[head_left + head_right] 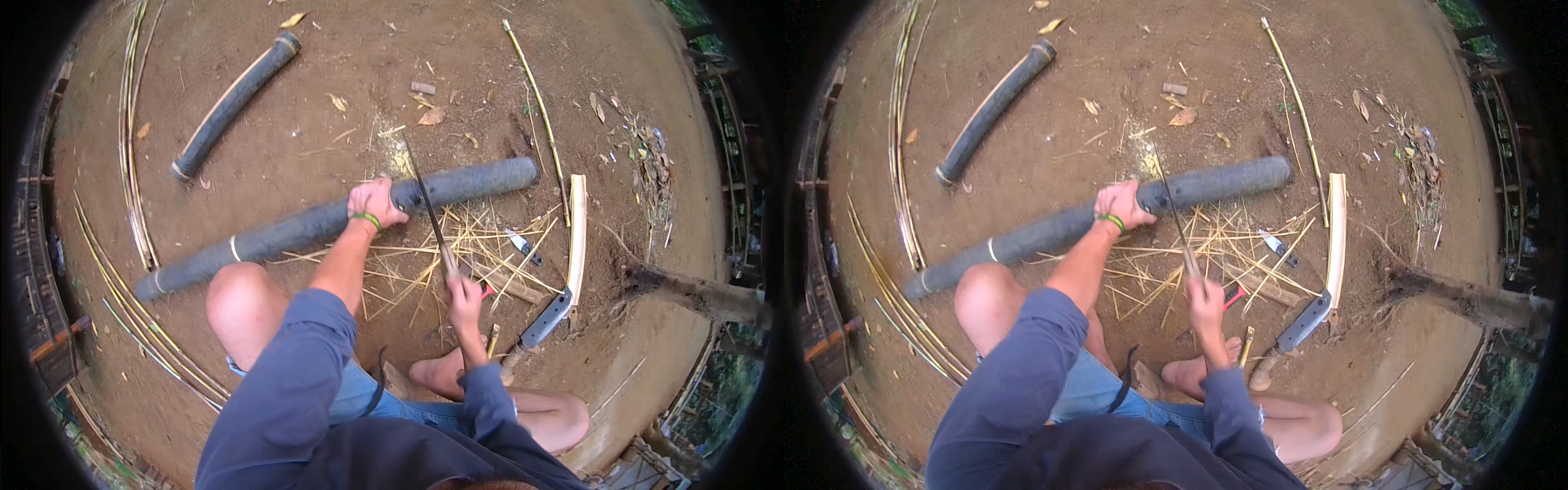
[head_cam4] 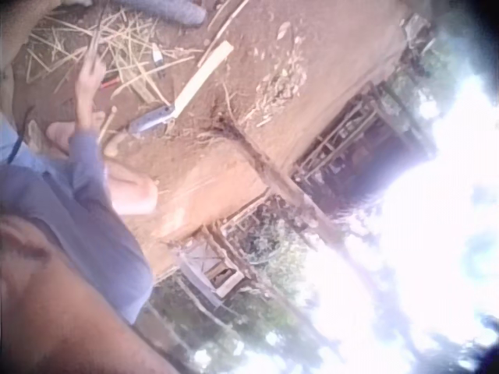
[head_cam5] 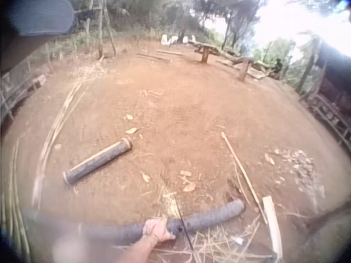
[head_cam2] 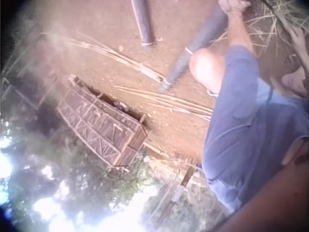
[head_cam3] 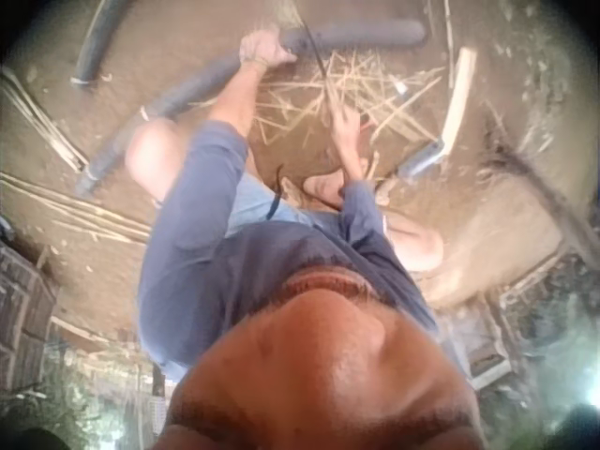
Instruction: The person sits on the ground and uses a hand saw to cut a long bamboo pole. They hold the pole steady with their left hand and foot while sawing with their right hand. The task involves repetitive back-and-forth sawing motions to sever the bamboo.
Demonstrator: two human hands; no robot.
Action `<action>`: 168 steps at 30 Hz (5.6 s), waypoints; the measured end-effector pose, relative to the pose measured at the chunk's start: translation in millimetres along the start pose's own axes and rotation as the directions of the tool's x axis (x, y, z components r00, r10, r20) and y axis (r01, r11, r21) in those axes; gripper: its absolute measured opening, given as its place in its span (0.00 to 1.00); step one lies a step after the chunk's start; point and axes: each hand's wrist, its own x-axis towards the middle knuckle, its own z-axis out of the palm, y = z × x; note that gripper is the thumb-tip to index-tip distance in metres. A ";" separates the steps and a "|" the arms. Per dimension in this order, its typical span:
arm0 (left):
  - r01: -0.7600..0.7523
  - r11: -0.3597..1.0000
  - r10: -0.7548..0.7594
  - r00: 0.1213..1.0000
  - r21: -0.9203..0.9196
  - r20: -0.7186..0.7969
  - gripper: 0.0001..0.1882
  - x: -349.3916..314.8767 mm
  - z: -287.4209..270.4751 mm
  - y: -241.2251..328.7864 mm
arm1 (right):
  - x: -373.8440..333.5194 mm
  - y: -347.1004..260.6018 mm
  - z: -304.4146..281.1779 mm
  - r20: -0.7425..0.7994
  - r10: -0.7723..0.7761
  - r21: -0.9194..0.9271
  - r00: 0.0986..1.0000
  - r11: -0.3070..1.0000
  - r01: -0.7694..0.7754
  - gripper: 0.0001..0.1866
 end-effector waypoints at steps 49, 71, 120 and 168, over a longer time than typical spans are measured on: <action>-0.073 0.997 0.073 0.978 0.007 -0.195 0.42 0.0 15.5 -12.5 | -16.8 1.8 -4.2 0.027 0.046 -0.115 0.999 0.992 -0.043 0.21; -0.114 0.993 0.109 0.974 -0.013 -0.199 0.37 17.4 6.1 0.6 | 138.5 -20.1 61.4 -0.087 -0.161 -0.028 0.983 0.987 0.160 0.21; -0.213 0.971 0.228 0.964 0.112 -0.139 0.50 -8.4 13.2 -2.8 | -74.3 -5.8 -37.4 -0.125 0.070 0.234 0.990 0.971 -0.039 0.21; 0.028 1.000 -0.029 0.992 -0.015 -0.124 0.36 36.6 -4.0 -4.1 | 84.1 33.8 41.0 0.049 -0.124 0.029 0.991 0.992 0.122 0.21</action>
